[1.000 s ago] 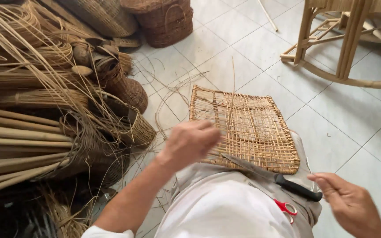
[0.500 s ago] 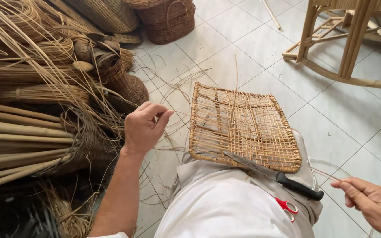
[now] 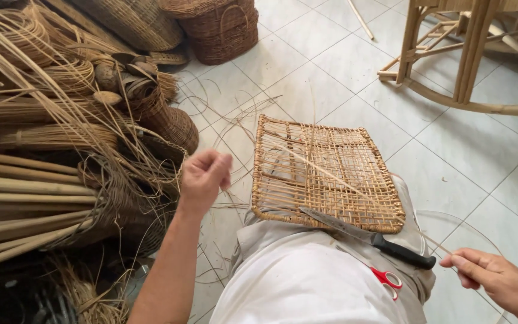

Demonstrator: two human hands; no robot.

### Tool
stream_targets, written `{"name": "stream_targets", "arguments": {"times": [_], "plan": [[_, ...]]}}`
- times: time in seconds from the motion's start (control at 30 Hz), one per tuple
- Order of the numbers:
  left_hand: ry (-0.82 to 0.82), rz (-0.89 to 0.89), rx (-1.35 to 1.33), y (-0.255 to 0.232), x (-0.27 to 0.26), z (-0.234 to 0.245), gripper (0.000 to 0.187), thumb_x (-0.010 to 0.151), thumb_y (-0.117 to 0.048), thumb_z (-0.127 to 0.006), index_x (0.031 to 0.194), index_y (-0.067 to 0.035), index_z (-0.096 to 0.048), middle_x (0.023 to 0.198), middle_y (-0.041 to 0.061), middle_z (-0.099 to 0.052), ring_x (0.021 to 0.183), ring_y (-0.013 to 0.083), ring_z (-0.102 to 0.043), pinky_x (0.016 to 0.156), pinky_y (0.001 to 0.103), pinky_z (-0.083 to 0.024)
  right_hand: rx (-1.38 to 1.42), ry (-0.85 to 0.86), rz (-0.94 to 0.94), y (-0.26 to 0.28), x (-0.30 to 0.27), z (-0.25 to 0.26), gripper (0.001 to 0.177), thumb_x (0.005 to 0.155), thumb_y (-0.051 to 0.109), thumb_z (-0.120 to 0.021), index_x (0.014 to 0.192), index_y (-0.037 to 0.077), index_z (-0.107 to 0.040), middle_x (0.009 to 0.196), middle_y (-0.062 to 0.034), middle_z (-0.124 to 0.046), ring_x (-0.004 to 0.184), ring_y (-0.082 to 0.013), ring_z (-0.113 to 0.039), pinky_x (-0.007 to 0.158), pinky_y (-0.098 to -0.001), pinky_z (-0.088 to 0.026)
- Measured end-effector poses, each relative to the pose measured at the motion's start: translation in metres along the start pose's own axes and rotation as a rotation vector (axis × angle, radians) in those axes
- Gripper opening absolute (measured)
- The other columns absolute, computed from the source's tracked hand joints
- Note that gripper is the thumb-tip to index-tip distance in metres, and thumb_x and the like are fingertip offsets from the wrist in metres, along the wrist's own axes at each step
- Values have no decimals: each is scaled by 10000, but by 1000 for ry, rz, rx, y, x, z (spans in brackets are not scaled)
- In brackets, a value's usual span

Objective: Weaving rattan strips to create a rectangular frame and trimming excess material with a knife and scissors.

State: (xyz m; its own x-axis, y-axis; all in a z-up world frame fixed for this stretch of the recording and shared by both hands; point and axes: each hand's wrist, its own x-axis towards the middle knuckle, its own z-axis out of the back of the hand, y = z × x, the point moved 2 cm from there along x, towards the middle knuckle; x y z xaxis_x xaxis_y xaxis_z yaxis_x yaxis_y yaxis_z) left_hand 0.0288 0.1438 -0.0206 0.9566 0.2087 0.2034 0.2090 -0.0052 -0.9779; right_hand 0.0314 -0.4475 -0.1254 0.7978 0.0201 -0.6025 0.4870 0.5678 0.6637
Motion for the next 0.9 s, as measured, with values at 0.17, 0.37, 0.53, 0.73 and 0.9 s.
{"name": "stream_targets", "arguments": {"times": [0.17, 0.37, 0.53, 0.73, 0.9], "plan": [[635, 228, 244, -5, -28, -71, 138, 986, -143, -665, 1025, -66, -772, 808, 26, -751, 665, 82, -702, 584, 206, -615, 130, 72, 130, 29, -26, -18, 464, 1022, 128, -621, 1009, -168, -978, 734, -201, -582, 696, -299, -531, 743, -402, -438], [707, 469, -189, 29, -38, -130, 911, 983, -409, -591, 1660, -33, -111, 1492, 223, -535, 813, 114, -677, 580, 229, -592, 24, 245, 237, 52, -44, -41, 407, 923, 191, -717, 914, -65, -1033, 777, -127, -773, 657, -240, -629, 747, -339, -514], [409, 275, -502, 45, -18, -147, 566, 966, -125, -710, 1476, -5, -498, 1157, 110, -662, 733, 124, -698, 533, 235, -633, 0, 318, 123, 40, -37, -43, 408, 888, 113, -719, 934, -61, -1086, 702, -144, -705, 658, -228, -598, 678, -352, -506], [64, 330, -763, 36, 10, -138, 560, 873, -71, -798, 1348, -64, -502, 978, 114, -750, 616, 134, -685, 419, 214, -531, 40, 321, -18, 13, -17, -38, 413, 922, 136, -746, 966, -151, -1040, 686, -210, -645, 646, -284, -604, 671, -373, -465], [341, 229, -773, 40, 9, -122, 363, 1095, -177, -544, 1408, 7, -565, 1097, 174, -754, 820, 186, -739, 583, 267, -632, 98, 317, -32, -5, -1, -36, 418, 910, 120, -745, 942, -210, -999, 654, -229, -619, 617, -301, -565, 626, -390, -411]]}}
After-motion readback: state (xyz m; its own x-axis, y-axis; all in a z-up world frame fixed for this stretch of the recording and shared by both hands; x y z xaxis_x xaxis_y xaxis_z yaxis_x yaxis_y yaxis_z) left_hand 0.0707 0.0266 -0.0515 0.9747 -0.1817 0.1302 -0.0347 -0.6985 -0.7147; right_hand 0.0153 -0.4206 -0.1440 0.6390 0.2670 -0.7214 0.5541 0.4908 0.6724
